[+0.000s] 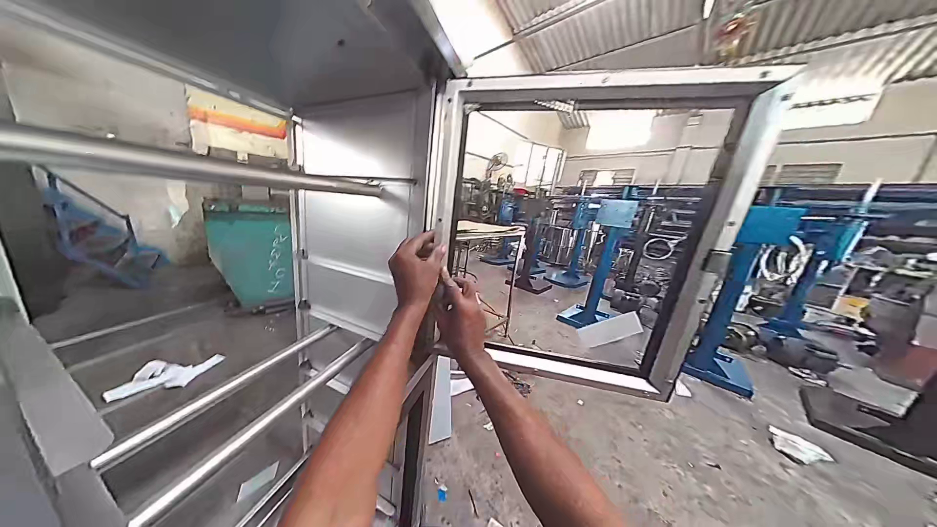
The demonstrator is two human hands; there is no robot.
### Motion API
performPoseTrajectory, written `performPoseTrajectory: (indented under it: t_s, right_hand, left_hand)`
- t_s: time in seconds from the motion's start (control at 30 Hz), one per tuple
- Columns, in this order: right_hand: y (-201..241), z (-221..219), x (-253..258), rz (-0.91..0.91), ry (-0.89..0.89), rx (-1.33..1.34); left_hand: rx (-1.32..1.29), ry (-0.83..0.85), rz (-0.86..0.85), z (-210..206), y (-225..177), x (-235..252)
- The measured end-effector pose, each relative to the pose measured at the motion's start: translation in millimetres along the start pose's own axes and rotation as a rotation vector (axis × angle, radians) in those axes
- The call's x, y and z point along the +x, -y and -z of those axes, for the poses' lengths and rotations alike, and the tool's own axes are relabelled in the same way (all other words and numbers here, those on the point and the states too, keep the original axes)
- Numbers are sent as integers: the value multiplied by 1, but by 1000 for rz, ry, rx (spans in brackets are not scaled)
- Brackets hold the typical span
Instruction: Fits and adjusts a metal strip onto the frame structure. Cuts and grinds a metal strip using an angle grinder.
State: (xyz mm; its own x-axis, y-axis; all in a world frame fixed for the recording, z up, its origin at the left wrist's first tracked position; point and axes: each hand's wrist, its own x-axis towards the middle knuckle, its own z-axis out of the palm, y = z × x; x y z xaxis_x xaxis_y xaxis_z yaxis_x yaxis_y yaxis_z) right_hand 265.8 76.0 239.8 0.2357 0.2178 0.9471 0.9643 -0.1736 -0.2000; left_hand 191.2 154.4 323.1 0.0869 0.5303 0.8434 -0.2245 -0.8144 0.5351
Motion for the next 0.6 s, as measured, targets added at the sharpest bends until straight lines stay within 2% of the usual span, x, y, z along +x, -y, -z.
performPoseTrajectory:
  t_s: [0.23, 0.6]
  right_hand:
    - [2, 1, 1, -53, 40, -19]
    - [0, -4, -3, -65, 21, -41]
  left_hand:
    - [-2, 9, 44, 0, 0, 4]
    - [8, 10, -16, 1, 5, 0]
